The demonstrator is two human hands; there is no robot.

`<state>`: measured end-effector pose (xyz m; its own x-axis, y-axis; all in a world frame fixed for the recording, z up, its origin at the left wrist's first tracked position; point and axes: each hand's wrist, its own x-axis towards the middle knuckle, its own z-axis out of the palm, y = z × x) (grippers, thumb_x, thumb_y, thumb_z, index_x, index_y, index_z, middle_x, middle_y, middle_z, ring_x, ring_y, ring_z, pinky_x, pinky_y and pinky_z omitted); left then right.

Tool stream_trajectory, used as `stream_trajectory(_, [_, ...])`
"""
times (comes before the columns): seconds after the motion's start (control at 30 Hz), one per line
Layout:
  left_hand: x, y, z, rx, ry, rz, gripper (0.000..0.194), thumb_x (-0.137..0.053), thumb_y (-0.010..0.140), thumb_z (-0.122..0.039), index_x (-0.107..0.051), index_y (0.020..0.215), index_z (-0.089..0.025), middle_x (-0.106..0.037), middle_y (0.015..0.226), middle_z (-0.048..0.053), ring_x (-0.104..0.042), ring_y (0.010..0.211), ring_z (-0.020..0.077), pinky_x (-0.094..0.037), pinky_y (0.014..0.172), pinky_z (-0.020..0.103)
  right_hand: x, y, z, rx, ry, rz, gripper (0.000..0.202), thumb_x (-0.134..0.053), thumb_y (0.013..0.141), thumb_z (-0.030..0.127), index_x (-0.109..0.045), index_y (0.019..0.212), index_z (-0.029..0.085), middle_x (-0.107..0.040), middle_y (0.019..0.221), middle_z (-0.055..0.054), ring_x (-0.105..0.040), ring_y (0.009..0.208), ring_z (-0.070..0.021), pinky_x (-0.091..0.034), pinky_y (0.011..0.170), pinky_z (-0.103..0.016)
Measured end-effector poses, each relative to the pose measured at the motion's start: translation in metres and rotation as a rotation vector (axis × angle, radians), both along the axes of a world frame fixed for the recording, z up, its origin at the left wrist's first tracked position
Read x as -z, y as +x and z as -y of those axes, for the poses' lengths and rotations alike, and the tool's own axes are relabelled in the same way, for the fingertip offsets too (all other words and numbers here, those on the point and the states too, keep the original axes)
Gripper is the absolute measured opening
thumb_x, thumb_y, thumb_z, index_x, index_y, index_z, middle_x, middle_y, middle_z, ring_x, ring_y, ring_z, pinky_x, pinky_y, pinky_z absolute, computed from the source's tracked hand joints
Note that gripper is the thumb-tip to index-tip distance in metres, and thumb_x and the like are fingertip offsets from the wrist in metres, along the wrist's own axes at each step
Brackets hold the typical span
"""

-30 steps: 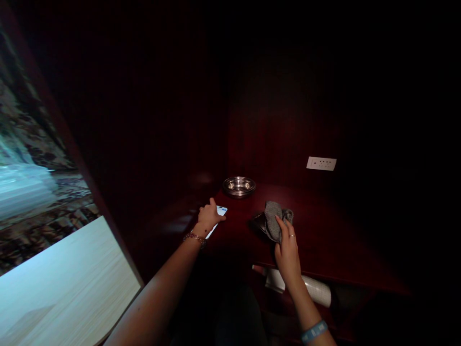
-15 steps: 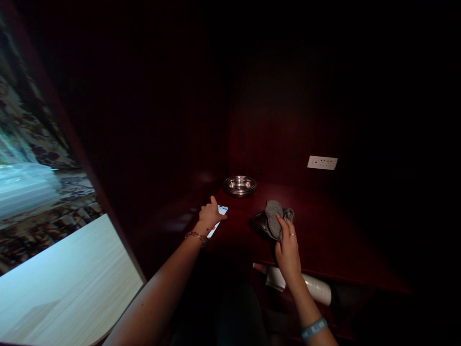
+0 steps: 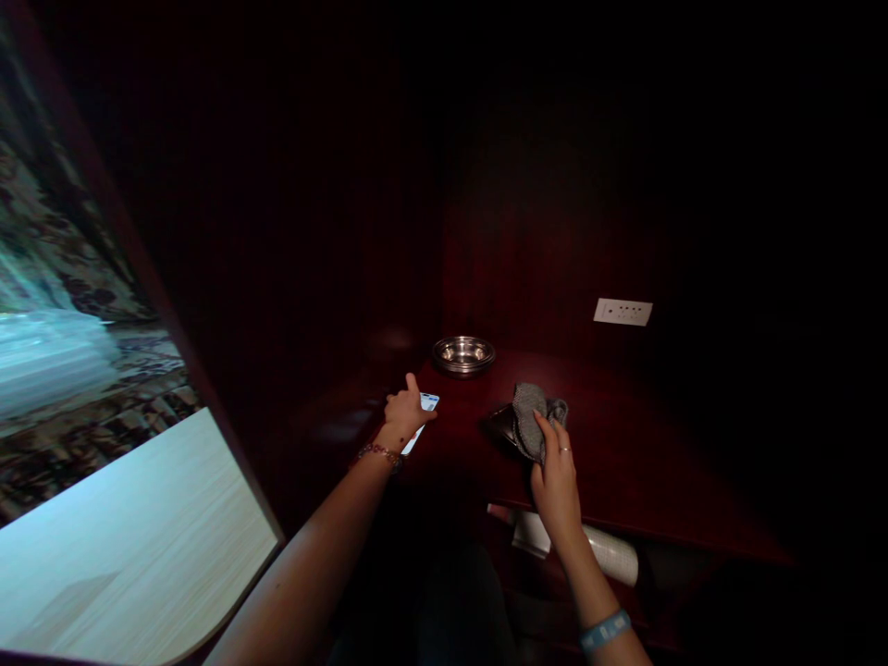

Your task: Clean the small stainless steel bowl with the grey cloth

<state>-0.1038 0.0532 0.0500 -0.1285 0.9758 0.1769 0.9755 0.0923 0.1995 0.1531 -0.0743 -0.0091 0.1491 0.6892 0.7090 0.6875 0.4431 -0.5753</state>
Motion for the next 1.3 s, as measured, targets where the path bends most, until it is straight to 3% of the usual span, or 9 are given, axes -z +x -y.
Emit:
stream_trajectory(0.23, [0.002, 0.001, 0.001, -0.021, -0.036, 0.001, 0.086, -0.069, 0.07, -0.048, -0.03, 0.137, -0.01, -0.064, 0.114, 0.022, -0.055, 0.115, 0.0368, -0.044, 0.085, 0.036, -0.001, 0.0, 0.0, 0.002, 0.002, 0.001, 0.076, -0.035, 0.073, 0.001, -0.038, 0.144, 0.027, -0.035, 0.146, -0.006, -0.034, 0.138, -0.0228, -0.029, 0.117, -0.048])
stream_trajectory(0.4, [0.003, -0.005, 0.011, 0.002, -0.005, 0.085, 0.079, -0.054, 0.076, -0.068, -0.037, 0.131, -0.014, -0.062, 0.116, 0.02, -0.056, 0.113, 0.0362, -0.044, 0.085, 0.038, -0.001, 0.0, 0.001, -0.003, 0.006, -0.002, 0.075, -0.036, 0.073, 0.002, -0.038, 0.144, 0.027, -0.036, 0.146, -0.006, -0.034, 0.137, -0.0232, -0.029, 0.117, -0.049])
stream_trajectory(0.53, [0.011, -0.011, 0.039, 0.028, 0.044, 0.205, 0.064, -0.041, 0.085, -0.066, -0.041, 0.127, -0.018, -0.061, 0.121, 0.015, -0.057, 0.112, 0.0305, -0.043, 0.088, 0.035, -0.002, 0.0, 0.002, -0.002, -0.002, -0.006, 0.075, -0.036, 0.073, 0.002, -0.039, 0.144, 0.027, -0.035, 0.147, -0.006, -0.034, 0.137, -0.0234, -0.029, 0.117, -0.048])
stream_trajectory(0.67, [0.026, -0.016, 0.079, 0.009, 0.142, 0.186, 0.076, -0.054, 0.076, -0.068, -0.036, 0.132, -0.02, -0.052, 0.135, 0.016, -0.051, 0.122, 0.0327, -0.042, 0.092, 0.036, -0.002, 0.0, 0.002, -0.004, -0.012, -0.001, 0.075, -0.035, 0.073, 0.001, -0.038, 0.144, 0.027, -0.035, 0.147, -0.006, -0.034, 0.138, -0.0228, -0.029, 0.117, -0.048])
stream_trajectory(0.77, [0.036, -0.022, 0.097, 0.041, 0.201, 0.18, 0.077, -0.057, 0.076, -0.063, -0.033, 0.135, -0.02, -0.052, 0.136, 0.014, -0.05, 0.123, 0.0322, -0.042, 0.094, 0.036, -0.002, 0.0, 0.001, -0.009, -0.005, 0.009, 0.076, -0.036, 0.073, 0.001, -0.038, 0.144, 0.026, -0.035, 0.146, -0.006, -0.034, 0.138, -0.0229, -0.029, 0.116, -0.048])
stream_trajectory(1.13, [0.054, -0.036, 0.095, 0.093, 0.303, 0.263, 0.062, -0.055, 0.082, -0.053, -0.036, 0.131, -0.02, -0.056, 0.129, 0.011, -0.05, 0.121, 0.027, -0.04, 0.101, 0.034, -0.002, -0.001, 0.001, 0.006, -0.005, 0.007, 0.075, -0.036, 0.073, 0.002, -0.039, 0.143, 0.026, -0.036, 0.146, -0.006, -0.035, 0.137, -0.0238, -0.031, 0.116, -0.049])
stream_trajectory(1.3, [0.051, -0.035, 0.098, 0.091, 0.311, 0.284, 0.062, -0.057, 0.081, -0.047, -0.037, 0.132, -0.018, -0.051, 0.135, 0.013, -0.043, 0.128, 0.0309, -0.038, 0.103, 0.039, -0.004, -0.002, 0.003, 0.004, -0.031, 0.022, 0.076, -0.035, 0.073, 0.001, -0.037, 0.145, 0.027, -0.035, 0.147, -0.006, -0.033, 0.139, -0.0223, -0.03, 0.116, -0.047])
